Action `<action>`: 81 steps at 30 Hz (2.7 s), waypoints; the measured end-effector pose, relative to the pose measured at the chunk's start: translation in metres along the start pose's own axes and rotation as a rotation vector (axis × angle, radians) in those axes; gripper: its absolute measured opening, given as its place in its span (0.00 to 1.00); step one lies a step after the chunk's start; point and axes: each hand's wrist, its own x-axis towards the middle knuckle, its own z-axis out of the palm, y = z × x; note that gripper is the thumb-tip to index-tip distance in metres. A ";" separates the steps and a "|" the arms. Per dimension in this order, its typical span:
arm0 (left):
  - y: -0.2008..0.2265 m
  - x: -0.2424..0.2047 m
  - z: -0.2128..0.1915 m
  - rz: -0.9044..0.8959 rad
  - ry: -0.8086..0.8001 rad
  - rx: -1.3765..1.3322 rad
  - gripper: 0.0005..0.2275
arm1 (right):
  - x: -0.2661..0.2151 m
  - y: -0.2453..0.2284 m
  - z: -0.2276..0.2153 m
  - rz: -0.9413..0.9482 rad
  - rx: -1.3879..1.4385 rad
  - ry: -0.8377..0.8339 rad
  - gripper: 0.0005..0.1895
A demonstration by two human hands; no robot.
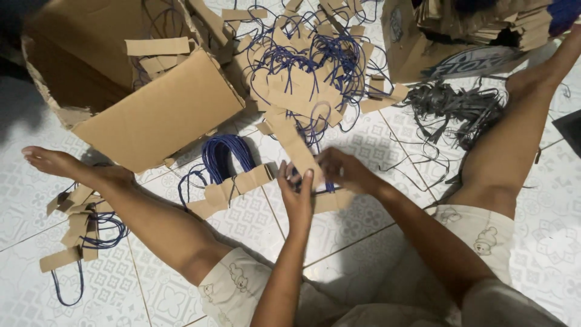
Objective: Assembling bag handles by inserting blue cords into cardboard strips.
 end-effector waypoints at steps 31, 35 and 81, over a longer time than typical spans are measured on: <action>-0.059 -0.040 -0.016 -0.581 -0.272 -0.858 0.08 | -0.055 0.051 -0.007 0.391 1.282 0.219 0.08; -0.053 -0.036 -0.024 -0.515 -0.208 -0.747 0.09 | -0.052 0.022 -0.014 0.357 0.994 0.183 0.13; -0.035 -0.034 -0.017 1.084 0.007 1.245 0.09 | -0.084 0.066 0.055 -0.156 -0.643 0.372 0.08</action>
